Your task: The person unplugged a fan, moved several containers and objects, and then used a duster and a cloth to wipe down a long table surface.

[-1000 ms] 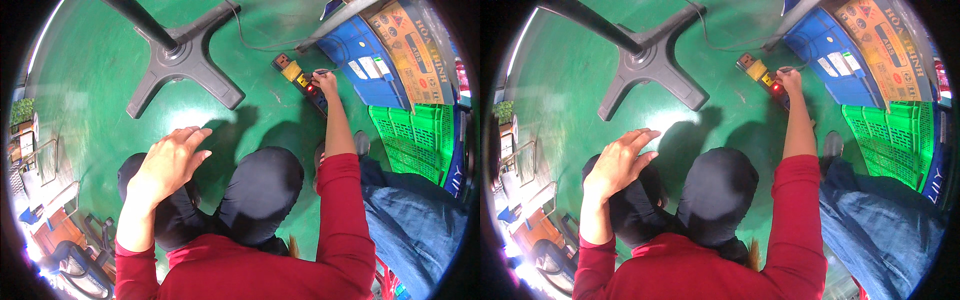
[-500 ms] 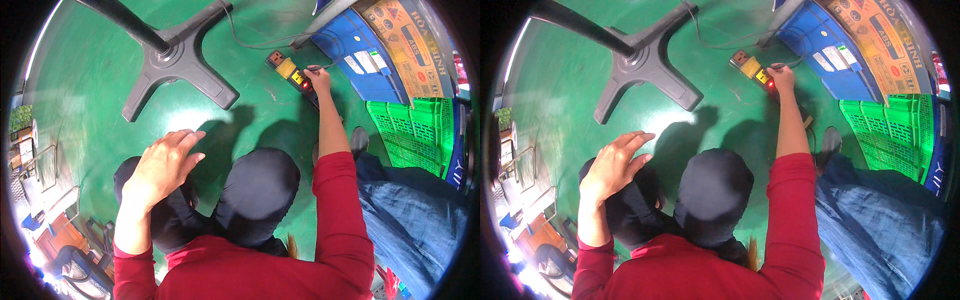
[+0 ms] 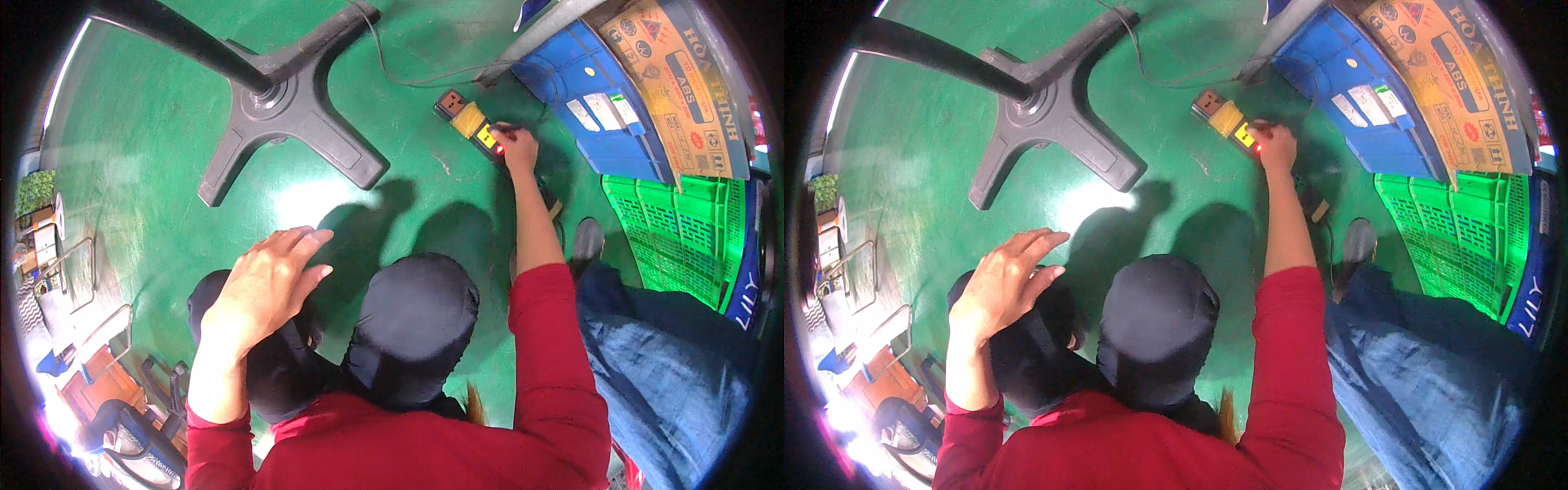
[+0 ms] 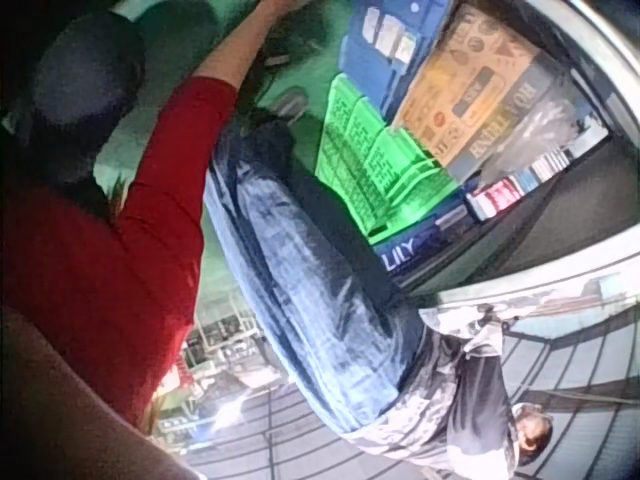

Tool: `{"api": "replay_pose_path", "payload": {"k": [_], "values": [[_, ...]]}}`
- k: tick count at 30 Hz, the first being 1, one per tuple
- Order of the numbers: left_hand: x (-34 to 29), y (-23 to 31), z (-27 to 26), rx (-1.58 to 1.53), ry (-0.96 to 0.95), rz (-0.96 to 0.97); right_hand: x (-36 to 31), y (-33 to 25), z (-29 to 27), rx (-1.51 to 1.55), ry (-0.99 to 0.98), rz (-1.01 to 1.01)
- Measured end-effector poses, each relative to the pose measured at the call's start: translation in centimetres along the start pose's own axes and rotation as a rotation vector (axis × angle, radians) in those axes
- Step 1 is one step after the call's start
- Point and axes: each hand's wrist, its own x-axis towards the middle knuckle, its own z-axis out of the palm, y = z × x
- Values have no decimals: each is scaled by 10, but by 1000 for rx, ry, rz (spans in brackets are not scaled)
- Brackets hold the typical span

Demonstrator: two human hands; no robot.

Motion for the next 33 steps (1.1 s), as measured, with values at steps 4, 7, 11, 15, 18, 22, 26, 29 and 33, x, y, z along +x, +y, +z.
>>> {"api": "replay_pose_path", "payload": {"k": [4,7,11,15,18,22,26,29,33], "values": [[6,1,0,-15,5,-11,-7,14,9,173,51,-12],[8,6,-2,-24,-4,-13,8,4,1,58,-24,65],[6,4,-1,-12,6,1,12,-6,-7,70,-99,101],[4,3,-1,-21,18,-2,-1,-1,-1,144,-4,94],[-2,4,-5,-24,33,15,-7,1,4,99,4,81],[-11,5,-8,-3,36,47,-6,-12,-2,-35,-13,101],[-24,4,-11,-56,52,54,-7,-33,-25,-251,-168,175],[-29,2,-14,-46,70,35,-22,-76,-48,-440,-197,58],[-34,5,-16,-49,74,53,-10,-74,-36,-710,171,-684]]}}
